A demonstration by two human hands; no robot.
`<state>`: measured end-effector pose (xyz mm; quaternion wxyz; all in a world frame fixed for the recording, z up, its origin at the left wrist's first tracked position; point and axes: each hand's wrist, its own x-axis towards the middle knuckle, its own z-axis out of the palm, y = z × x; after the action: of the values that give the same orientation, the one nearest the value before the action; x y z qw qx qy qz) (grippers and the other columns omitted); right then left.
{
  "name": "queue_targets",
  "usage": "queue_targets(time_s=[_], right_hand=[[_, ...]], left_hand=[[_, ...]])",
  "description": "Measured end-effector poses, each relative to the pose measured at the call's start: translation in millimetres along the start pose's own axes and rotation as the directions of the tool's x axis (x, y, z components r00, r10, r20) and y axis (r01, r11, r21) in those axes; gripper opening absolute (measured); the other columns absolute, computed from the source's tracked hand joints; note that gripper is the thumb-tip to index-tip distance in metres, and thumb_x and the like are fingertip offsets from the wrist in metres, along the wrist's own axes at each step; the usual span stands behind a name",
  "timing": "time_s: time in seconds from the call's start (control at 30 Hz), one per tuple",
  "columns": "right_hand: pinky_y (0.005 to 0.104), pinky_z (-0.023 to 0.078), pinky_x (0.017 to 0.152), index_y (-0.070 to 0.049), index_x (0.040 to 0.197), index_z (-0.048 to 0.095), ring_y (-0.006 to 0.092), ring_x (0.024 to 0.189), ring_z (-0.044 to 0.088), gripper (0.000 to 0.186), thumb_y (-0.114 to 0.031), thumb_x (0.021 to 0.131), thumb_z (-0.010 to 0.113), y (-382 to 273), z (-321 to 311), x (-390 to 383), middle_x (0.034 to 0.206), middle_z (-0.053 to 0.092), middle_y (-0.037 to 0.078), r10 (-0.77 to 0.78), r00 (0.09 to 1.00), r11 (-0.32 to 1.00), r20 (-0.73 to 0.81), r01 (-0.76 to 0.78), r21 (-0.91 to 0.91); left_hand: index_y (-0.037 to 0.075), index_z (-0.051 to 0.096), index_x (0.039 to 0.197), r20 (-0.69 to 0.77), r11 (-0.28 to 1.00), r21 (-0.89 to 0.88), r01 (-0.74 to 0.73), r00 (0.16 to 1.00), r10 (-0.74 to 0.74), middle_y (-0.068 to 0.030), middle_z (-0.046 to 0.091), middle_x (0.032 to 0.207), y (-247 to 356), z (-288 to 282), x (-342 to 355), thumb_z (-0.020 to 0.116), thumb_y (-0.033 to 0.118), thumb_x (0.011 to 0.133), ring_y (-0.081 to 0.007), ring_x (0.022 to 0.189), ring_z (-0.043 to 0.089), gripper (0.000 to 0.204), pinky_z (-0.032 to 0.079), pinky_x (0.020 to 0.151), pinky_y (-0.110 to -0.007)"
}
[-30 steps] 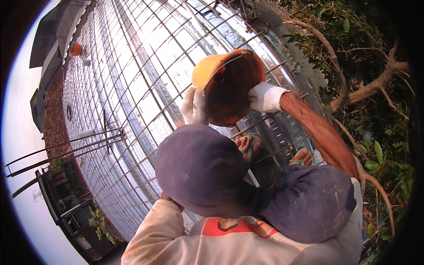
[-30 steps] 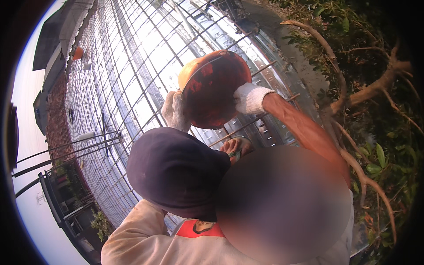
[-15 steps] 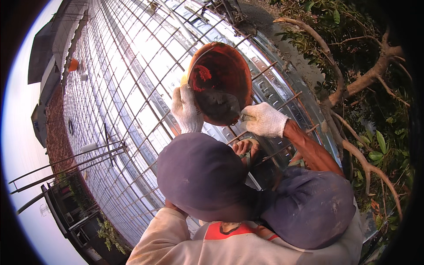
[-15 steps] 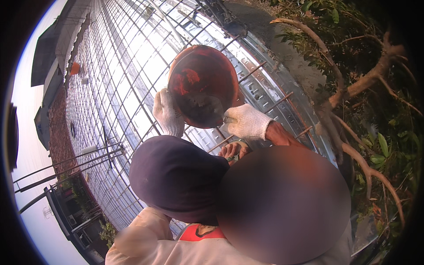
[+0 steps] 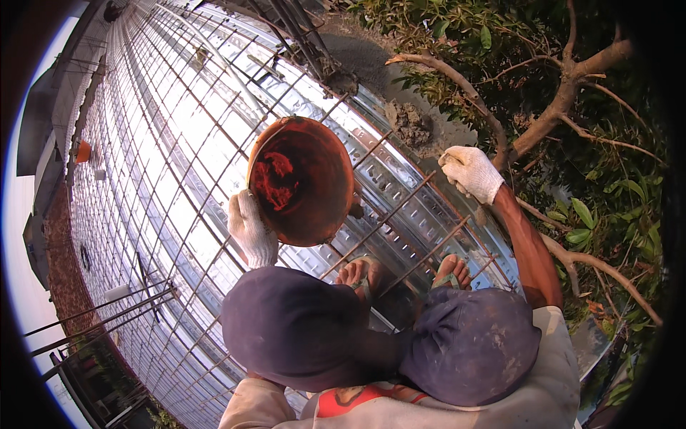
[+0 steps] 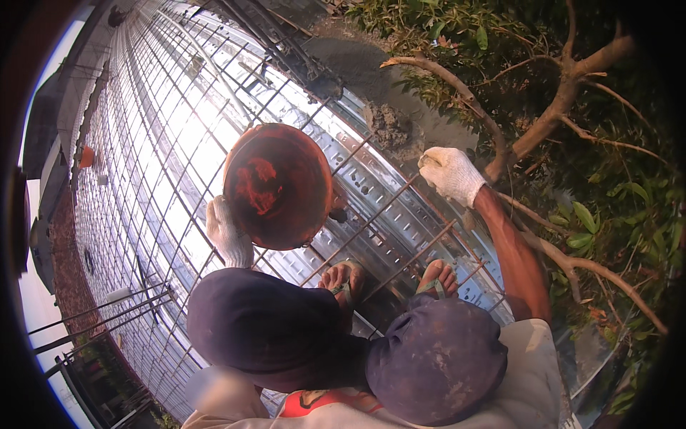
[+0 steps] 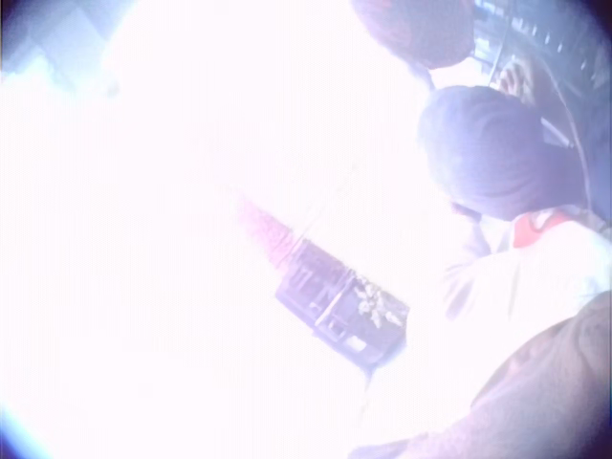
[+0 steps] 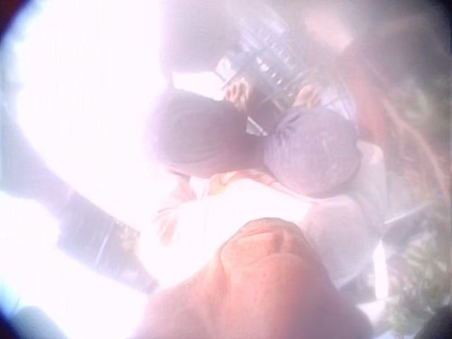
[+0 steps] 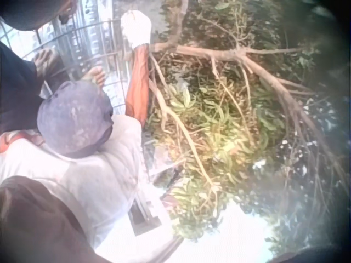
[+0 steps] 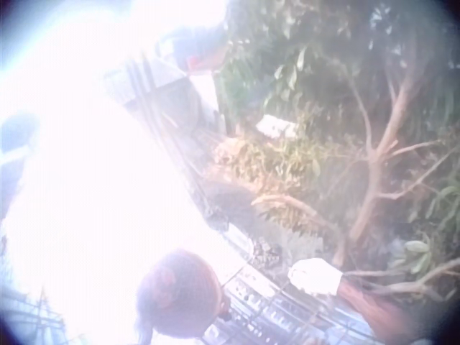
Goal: The person applies mortar to the edge of a roof structure using a trowel. They scoop the mixture from a bucket and spread it onto the metal grid and corrugated sheets along the edge.
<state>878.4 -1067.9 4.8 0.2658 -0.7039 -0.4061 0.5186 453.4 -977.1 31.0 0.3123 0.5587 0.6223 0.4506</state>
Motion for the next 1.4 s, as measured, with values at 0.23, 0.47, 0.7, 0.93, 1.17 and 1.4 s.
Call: queue_targets(time_s=[0.23,0.47,0.7,0.93,1.17,1.4], right_hand=[[0.0529,0.055,0.094,0.000,0.104,0.075,0.0479,0.108,0.067,0.037,-0.027,0.086,0.058,10,-20,79,0.110,0.070,0.030,-0.125,0.969,0.732,-0.212,-0.054,-0.679],[0.0499,0.060,0.089,-0.006,0.116,0.078,0.0359,0.113,0.073,0.036,-0.016,0.081,0.072,-13,80,163,0.121,0.075,0.018,0.185,0.983,0.526,-0.014,-0.112,-0.843],[0.0497,0.062,0.082,-0.006,0.107,0.080,0.0365,0.104,0.076,0.033,-0.015,0.076,0.074,-14,82,179,0.112,0.077,0.019,0.070,0.998,0.539,0.005,-0.034,-0.842],[0.0492,0.062,0.078,-0.013,0.110,0.082,0.0298,0.105,0.077,0.027,-0.019,0.087,0.071,-2,98,153,0.114,0.079,0.010,0.006,0.998,0.421,0.067,0.058,-0.905],[0.0458,0.062,0.076,-0.009,0.104,0.082,0.0325,0.098,0.078,0.024,-0.021,0.088,0.069,-15,99,98,0.105,0.079,0.017,-0.041,0.999,0.482,0.029,0.045,-0.875],[0.0504,0.061,0.076,-0.004,0.105,0.069,0.0398,0.089,0.075,0.024,-0.021,0.088,0.070,0,60,2,0.094,0.075,0.022,-0.117,0.985,0.831,-0.126,0.028,-0.555]], left_hand=[[-0.001,0.058,0.090,0.006,0.997,0.080,0.000,1.000,-0.001,-0.0085,0.059,0.076,7,0,-2,0.053,0.036,0.109,-0.0152,0.074,0.052,0.042,0.046,0.072,-0.034],[0.002,0.058,0.089,0.016,1.000,0.026,-0.006,1.000,0.006,-0.0037,0.055,0.079,10,3,-1,0.054,0.035,0.109,-0.0131,0.076,0.050,0.039,0.044,0.074,-0.031],[0.004,0.059,0.091,-0.042,0.993,-0.108,0.037,0.998,-0.042,0.0010,0.053,0.081,4,4,10,0.053,0.036,0.110,-0.0092,0.075,0.048,0.037,0.042,0.070,-0.028],[0.005,0.059,0.091,0.051,0.998,-0.065,0.023,0.999,-0.020,0.0021,0.052,0.076,22,24,7,0.056,0.037,0.108,-0.0073,0.069,0.046,0.037,0.039,0.064,-0.027],[0.005,0.058,0.089,-0.020,0.993,-0.095,0.065,0.998,-0.068,0.0010,0.055,0.079,32,27,6,0.054,0.035,0.109,-0.0078,0.071,0.048,0.037,0.042,0.068,-0.027],[0.005,0.058,0.089,-0.006,0.999,0.013,0.045,0.999,-0.045,0.0006,0.055,0.079,36,34,7,0.053,0.035,0.109,-0.0081,0.072,0.050,0.037,0.043,0.069,-0.027]])
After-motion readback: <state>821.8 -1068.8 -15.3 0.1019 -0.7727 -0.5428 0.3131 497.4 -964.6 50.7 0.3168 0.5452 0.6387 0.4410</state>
